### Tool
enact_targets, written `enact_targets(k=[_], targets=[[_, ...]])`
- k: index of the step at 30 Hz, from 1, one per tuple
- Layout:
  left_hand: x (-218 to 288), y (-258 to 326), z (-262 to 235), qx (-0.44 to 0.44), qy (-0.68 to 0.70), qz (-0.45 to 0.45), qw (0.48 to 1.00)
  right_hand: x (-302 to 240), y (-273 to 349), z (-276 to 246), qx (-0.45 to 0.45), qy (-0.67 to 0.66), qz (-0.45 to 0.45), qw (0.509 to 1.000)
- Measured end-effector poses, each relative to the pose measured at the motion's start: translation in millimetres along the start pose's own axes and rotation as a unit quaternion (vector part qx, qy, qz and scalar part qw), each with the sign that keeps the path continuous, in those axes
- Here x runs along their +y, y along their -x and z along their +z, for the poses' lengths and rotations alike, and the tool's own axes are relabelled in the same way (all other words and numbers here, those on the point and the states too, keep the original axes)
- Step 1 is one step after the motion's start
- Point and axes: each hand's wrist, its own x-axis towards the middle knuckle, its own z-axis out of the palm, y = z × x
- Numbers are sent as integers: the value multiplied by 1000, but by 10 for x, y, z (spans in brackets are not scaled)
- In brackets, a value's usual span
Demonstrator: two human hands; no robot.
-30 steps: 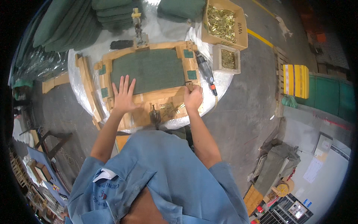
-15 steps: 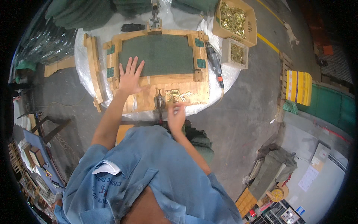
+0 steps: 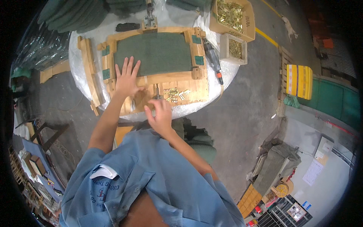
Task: The person assembles a wooden frame by attaching green fabric panels using a pneumatic staple gun. They position the fabric, clamp the frame, and drive staples into the wood, repeating the process for multiple sections.
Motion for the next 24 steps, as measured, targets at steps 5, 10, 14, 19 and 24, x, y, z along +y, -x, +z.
enact_targets(k=[5,10,14,19,24], targets=[[1,24,32,-5,6,7,1000,241,-279,456,-26,85,-19,996],[-41,-1,102,23,19,20,999,467,-423,646,-59,90,-21,994],[-50,-14,158,51,19,24,998,524,-451,689,-110,73,15,991],[-81,-42,100,101,57,27,993,619,-664,635,-125,-67,125,982],[-704,-358,-221,224,270,-18,936,1493,-1611,86,136,-44,193,971]])
